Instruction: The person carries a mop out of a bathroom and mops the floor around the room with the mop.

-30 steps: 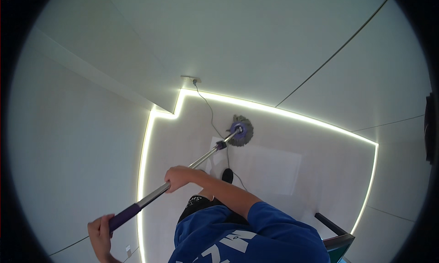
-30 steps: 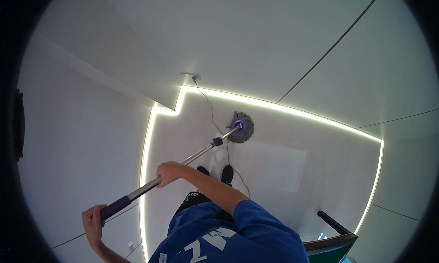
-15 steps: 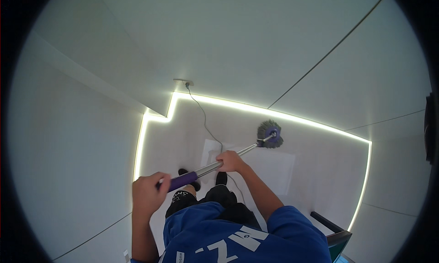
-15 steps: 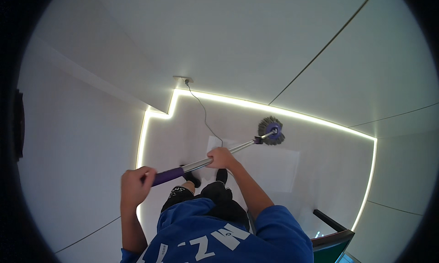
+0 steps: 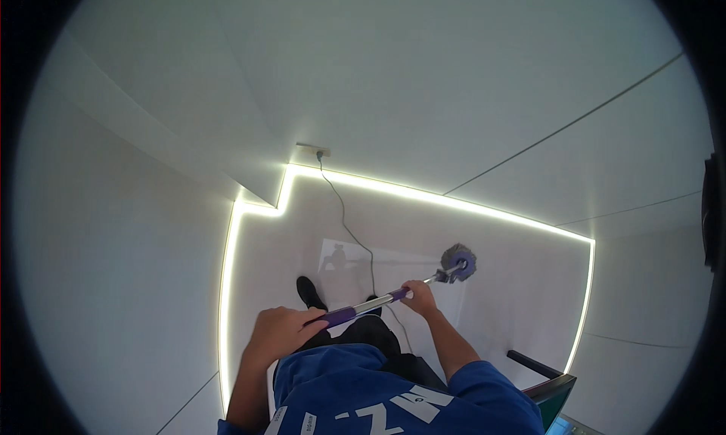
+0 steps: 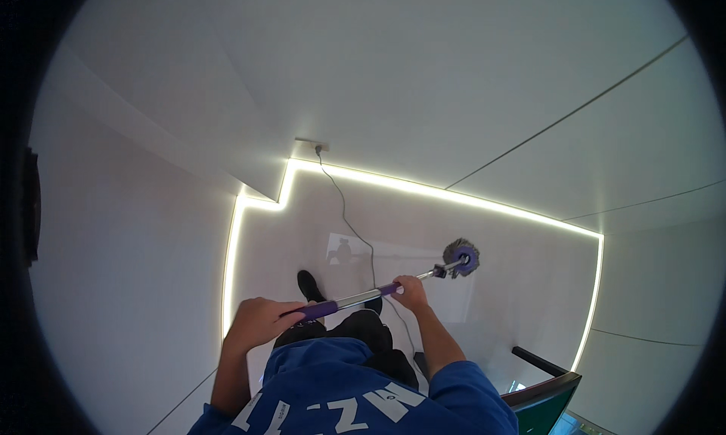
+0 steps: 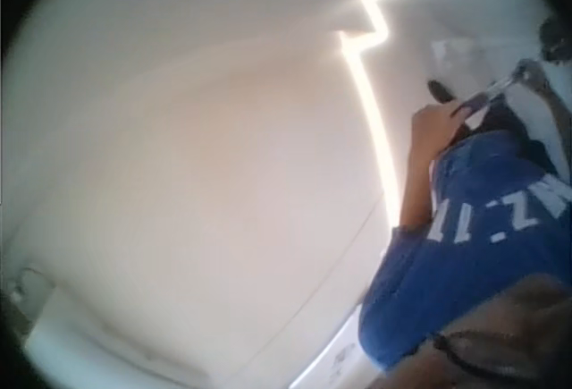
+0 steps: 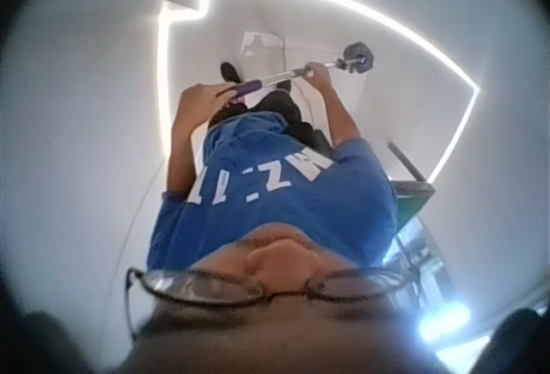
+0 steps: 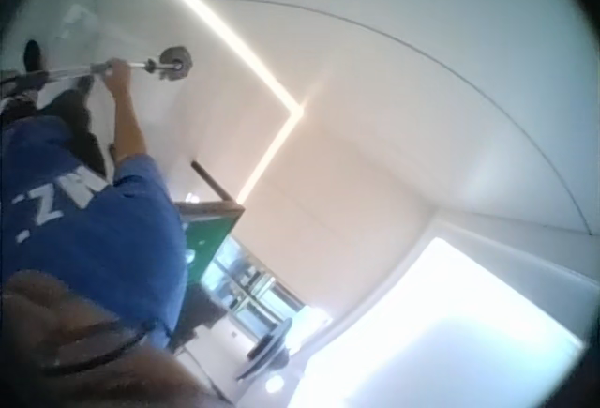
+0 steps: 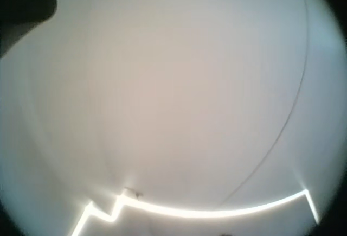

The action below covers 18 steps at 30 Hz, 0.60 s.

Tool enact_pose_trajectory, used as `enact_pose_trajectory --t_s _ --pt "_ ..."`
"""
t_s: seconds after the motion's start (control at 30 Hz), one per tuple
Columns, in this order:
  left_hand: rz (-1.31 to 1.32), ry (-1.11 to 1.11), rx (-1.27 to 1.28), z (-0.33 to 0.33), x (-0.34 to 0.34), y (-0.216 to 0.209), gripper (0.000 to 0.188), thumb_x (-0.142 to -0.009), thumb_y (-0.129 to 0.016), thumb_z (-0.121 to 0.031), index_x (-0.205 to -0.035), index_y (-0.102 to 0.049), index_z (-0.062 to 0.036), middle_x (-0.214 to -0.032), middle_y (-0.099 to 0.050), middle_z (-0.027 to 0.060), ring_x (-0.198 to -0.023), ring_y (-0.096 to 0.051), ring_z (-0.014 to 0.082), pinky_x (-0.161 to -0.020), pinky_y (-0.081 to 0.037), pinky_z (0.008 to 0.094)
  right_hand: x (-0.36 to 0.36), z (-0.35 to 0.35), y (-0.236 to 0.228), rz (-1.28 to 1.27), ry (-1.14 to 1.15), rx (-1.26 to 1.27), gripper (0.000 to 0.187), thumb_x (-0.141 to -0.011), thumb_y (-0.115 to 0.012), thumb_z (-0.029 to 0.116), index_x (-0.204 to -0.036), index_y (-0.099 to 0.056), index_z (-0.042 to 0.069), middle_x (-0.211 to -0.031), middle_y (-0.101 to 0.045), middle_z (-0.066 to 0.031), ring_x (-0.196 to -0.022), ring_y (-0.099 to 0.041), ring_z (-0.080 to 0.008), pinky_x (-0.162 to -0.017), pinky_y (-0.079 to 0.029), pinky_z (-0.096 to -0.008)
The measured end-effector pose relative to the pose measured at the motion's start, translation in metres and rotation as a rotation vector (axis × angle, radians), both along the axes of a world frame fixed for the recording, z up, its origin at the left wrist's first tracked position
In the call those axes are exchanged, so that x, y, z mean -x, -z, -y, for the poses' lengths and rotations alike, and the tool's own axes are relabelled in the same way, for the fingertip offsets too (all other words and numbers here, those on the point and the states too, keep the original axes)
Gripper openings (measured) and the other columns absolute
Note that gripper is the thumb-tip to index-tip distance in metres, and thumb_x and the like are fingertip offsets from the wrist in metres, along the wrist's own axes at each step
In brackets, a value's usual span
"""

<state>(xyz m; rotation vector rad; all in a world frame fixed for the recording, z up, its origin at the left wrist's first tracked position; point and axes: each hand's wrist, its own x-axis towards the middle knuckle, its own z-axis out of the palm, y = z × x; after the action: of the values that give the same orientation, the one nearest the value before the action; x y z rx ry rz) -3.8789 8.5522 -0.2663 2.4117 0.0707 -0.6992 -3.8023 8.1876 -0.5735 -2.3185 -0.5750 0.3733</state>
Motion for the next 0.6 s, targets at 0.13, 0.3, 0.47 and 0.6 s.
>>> enact_pose_trajectory --t_s 0.13,0.3,0.47,0.6 --pt "0.185 -0.11 -0.041 -0.067 0.014 -0.037 0.021 -0.087 -0.058 -0.032 -0.092 -0.073 -0.0176 -0.064 -0.065 0.0065 -0.055 -0.061 0.0249 -0.053 -0.046 0.0328 0.02 -0.087 0.034 -0.066 0.099 0.157 0.007 -0.068 -0.064 0.01 -0.074 -0.06 0.009 -0.069 -0.062 -0.0123 -0.07 -0.061 -0.0344 -0.065 -0.048 -0.0441" --pt "0.488 -0.237 -0.021 -0.123 0.039 -0.068 0.01 -0.077 -0.067 -0.019 -0.08 -0.073 -0.0117 -0.058 -0.062 0.0051 -0.046 -0.058 0.0199 -0.044 -0.041 0.0287 0.005 -0.187 -0.005 -0.079 0.012 0.109 0.003 -0.071 -0.06 0.009 -0.074 -0.059 0.008 -0.068 -0.059 -0.0141 -0.073 -0.059 -0.0359 -0.064 -0.047 -0.0462" --pt "0.63 -0.155 0.288 -0.149 0.052 -0.087 0.021 -0.066 -0.072 -0.023 -0.083 -0.073 -0.012 -0.049 -0.056 0.0025 -0.036 -0.047 0.0157 -0.041 -0.035 0.0271 -0.028 -0.24 -0.028 -0.053 0.043 -0.15 0.009 -0.07 -0.061 0.009 -0.067 -0.053 0.005 -0.064 -0.056 -0.0127 -0.067 -0.057 -0.0339 -0.061 -0.045 -0.0419" --pt "0.851 -0.178 0.202 -0.133 0.049 -0.111 0.019 -0.064 -0.069 -0.027 -0.077 -0.073 -0.0137 -0.04 -0.037 -0.0009 -0.032 -0.034 0.0144 -0.04 -0.026 0.0287 -0.056 -0.296 -0.048 0.082 -0.108 -0.329 0.013 -0.068 -0.062 0.006 -0.066 -0.05 0.004 -0.063 -0.053 -0.0132 -0.062 -0.054 -0.0331 -0.059 -0.042 -0.0403"
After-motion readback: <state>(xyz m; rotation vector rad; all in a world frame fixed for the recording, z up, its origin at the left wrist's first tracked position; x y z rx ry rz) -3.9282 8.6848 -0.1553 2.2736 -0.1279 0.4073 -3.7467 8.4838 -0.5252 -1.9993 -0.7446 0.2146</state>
